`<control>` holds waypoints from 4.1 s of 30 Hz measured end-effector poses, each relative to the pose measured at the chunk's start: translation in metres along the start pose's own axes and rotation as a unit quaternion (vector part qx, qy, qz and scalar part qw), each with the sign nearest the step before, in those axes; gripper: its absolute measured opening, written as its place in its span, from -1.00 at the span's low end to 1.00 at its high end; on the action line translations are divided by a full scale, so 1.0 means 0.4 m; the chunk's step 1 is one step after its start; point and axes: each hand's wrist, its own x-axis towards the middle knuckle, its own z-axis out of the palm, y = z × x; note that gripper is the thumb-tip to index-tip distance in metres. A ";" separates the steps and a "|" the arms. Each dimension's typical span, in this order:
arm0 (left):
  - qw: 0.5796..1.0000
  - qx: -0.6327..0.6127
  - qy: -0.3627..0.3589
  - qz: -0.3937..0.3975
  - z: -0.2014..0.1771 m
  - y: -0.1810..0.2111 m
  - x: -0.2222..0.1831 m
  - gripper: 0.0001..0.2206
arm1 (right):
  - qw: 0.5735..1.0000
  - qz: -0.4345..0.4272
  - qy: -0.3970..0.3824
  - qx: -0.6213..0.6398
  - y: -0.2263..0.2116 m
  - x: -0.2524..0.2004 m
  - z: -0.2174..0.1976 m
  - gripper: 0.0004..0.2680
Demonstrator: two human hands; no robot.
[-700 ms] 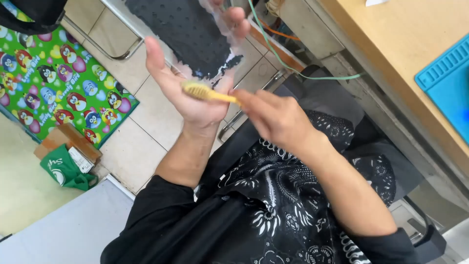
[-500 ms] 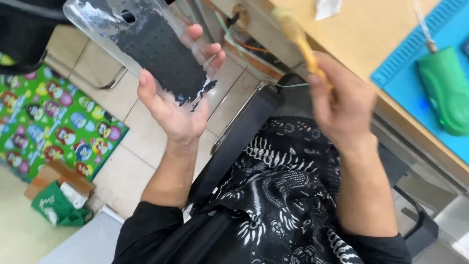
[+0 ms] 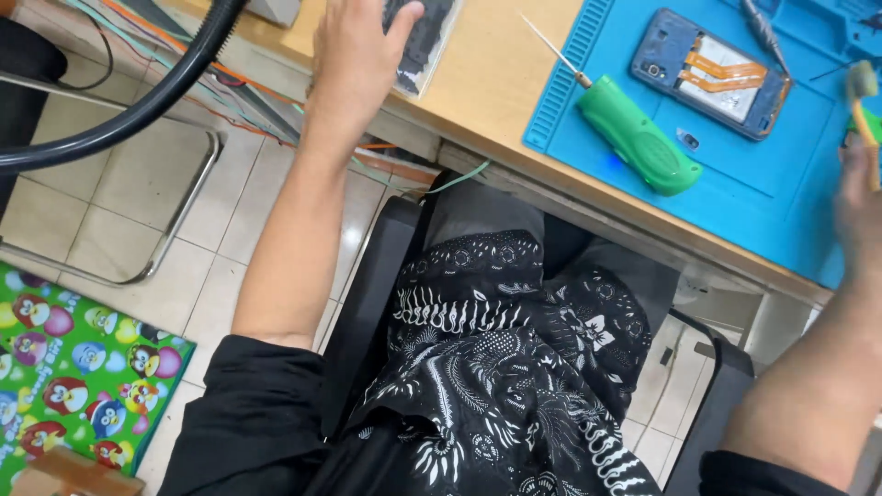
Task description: Cleaning a phone back cover with a brush and using a screwdriver to work on a mobile phone's internal components.
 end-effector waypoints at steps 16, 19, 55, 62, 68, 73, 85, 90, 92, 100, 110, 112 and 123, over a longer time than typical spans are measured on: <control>0.898 -0.373 -0.230 -0.027 -0.159 0.402 -0.251 -0.30 | 0.970 -0.199 0.018 0.142 -1.105 0.038 0.003 -0.62; 0.894 -0.437 -0.100 -0.018 -0.122 0.399 -0.336 -0.45 | 0.948 -0.198 0.014 0.249 -1.167 -0.038 -0.028 -0.58; 0.879 -0.280 -0.380 0.066 -0.084 0.384 -0.515 -0.80 | 0.901 0.116 0.353 0.224 -0.227 -0.115 -0.343 -0.46; 0.868 -0.237 -0.434 0.043 -0.044 0.371 -0.523 -0.82 | 0.908 0.019 -0.109 -0.404 -0.028 -0.060 -0.338 -0.59; 0.879 -0.245 -0.392 0.115 -0.021 0.369 -0.541 -0.81 | 0.766 -0.231 -0.085 -0.593 0.105 -0.145 -0.446 -0.85; 0.873 -0.270 -0.392 0.108 -0.031 0.377 -0.526 -0.82 | 0.835 -0.016 -0.126 -0.535 0.264 -0.324 -0.462 -0.86; 0.708 -0.500 -0.487 0.109 -0.133 0.449 -0.506 -0.66 | 0.923 0.101 0.163 0.334 -0.789 -0.435 -0.224 -0.87; 0.684 -0.573 -0.447 0.058 -0.110 0.443 -0.530 -0.63 | 0.916 0.061 -0.022 0.396 -0.894 -0.364 -0.160 -0.82; 0.670 -0.586 -0.453 0.055 -0.109 0.444 -0.528 -0.64 | 0.920 0.054 -0.037 0.386 -0.904 -0.361 -0.159 -0.81; 0.577 -0.664 -0.476 0.021 -0.115 0.432 -0.531 -0.67 | 0.916 -0.024 -0.064 0.394 -0.971 -0.309 -0.152 -0.86; 0.390 -0.775 -0.496 -0.016 -0.106 0.426 -0.535 -0.66 | 0.904 -0.059 -0.041 0.420 -1.007 -0.291 -0.129 -0.88; 0.384 -0.777 -0.498 -0.016 -0.104 0.427 -0.537 -0.66 | 0.904 -0.062 -0.038 0.421 -1.007 -0.291 -0.131 -0.88; 0.389 -0.776 -0.496 -0.014 -0.104 0.429 -0.540 -0.65 | 0.904 -0.072 -0.026 0.421 -1.007 -0.284 -0.131 -0.86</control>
